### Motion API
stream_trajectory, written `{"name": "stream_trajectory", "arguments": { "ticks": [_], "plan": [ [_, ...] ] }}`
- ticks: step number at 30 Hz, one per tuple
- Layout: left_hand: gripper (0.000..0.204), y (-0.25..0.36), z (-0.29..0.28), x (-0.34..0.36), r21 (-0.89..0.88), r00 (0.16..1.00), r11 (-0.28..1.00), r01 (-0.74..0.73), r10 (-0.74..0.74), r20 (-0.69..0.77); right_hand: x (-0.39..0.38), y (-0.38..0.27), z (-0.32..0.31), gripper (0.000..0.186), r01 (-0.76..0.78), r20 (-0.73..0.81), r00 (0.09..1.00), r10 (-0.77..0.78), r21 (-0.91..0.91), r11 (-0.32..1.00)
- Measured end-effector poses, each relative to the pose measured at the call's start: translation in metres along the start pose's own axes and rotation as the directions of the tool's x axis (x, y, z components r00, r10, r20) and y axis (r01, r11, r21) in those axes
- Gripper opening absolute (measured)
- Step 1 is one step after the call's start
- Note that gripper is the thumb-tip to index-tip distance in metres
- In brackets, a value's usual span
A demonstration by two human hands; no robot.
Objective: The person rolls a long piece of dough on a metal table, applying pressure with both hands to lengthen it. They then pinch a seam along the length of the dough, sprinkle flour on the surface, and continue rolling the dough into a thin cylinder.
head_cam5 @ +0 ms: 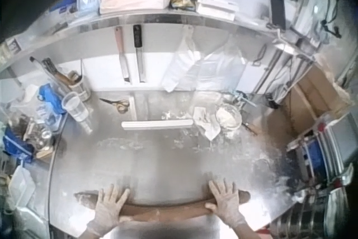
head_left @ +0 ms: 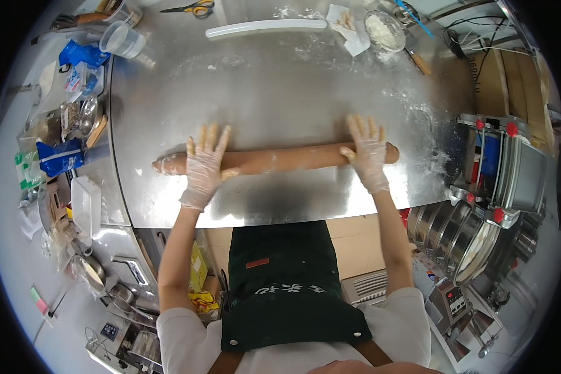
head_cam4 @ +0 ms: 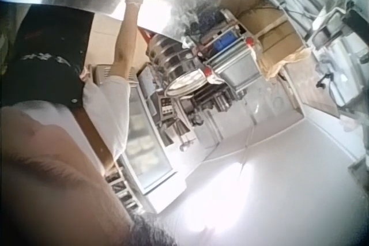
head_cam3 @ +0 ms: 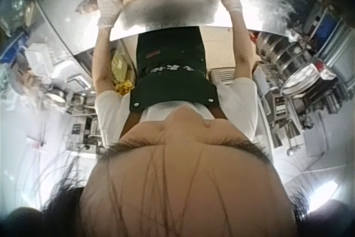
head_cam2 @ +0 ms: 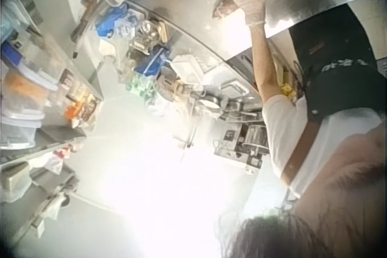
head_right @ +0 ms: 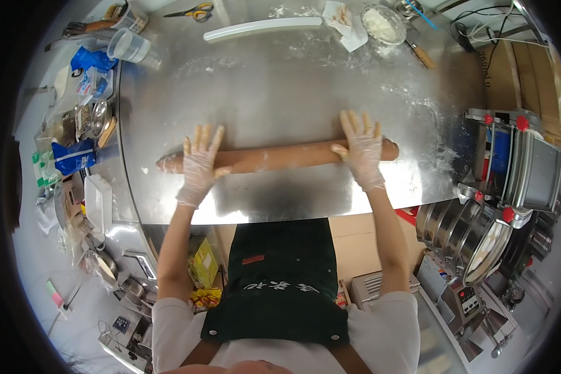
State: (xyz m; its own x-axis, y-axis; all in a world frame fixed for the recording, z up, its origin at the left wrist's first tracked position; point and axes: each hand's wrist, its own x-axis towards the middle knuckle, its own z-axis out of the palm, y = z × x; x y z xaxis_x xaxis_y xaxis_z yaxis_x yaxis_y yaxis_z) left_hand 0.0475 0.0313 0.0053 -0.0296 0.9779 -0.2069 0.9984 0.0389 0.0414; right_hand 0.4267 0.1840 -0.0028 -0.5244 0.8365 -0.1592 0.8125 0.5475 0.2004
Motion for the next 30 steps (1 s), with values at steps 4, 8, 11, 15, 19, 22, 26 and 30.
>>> {"name": "stream_trajectory", "arguments": {
  "ticks": [4,8,11,15,19,22,26,30],
  "plan": [
    [0.100,0.027,0.034,-0.046,-0.165,0.993,0.985,0.049,-0.067,-0.101,-0.054,-0.006,0.038,0.073,0.081,-0.247,0.969,0.028,0.419,0.904],
    [0.102,0.040,0.085,-0.101,-0.034,0.965,0.994,0.105,-0.110,-0.240,-0.119,-0.034,0.075,0.073,-0.013,-0.335,0.934,0.124,0.317,0.948],
    [0.083,0.034,0.051,-0.055,-0.132,0.972,0.986,0.103,-0.128,-0.199,-0.074,-0.009,0.048,0.073,0.093,-0.324,0.945,0.037,0.379,0.921],
    [0.059,-0.005,0.013,0.041,-0.103,0.972,0.983,0.152,-0.167,-0.166,0.039,0.027,0.014,0.049,0.065,-0.326,0.945,0.037,0.295,0.953],
    [0.056,-0.013,0.014,0.060,-0.019,0.960,0.968,0.251,-0.251,-0.121,0.060,0.025,0.009,0.044,-0.006,-0.166,0.984,0.064,0.328,0.945],
    [0.060,0.002,0.031,0.004,-0.043,0.957,0.968,0.247,-0.251,-0.144,-0.005,0.016,0.025,0.047,-0.067,-0.165,0.979,0.121,0.303,0.951],
    [0.065,0.019,0.038,-0.057,-0.067,0.954,0.958,0.280,-0.285,-0.094,-0.059,0.003,0.029,0.058,-0.051,-0.195,0.971,0.136,0.386,0.921],
    [0.069,0.070,0.046,-0.040,-0.245,0.876,0.906,0.346,-0.405,-0.262,-0.053,-0.050,0.028,0.071,-0.121,-0.325,0.908,0.263,0.397,0.910]
  ]
}}
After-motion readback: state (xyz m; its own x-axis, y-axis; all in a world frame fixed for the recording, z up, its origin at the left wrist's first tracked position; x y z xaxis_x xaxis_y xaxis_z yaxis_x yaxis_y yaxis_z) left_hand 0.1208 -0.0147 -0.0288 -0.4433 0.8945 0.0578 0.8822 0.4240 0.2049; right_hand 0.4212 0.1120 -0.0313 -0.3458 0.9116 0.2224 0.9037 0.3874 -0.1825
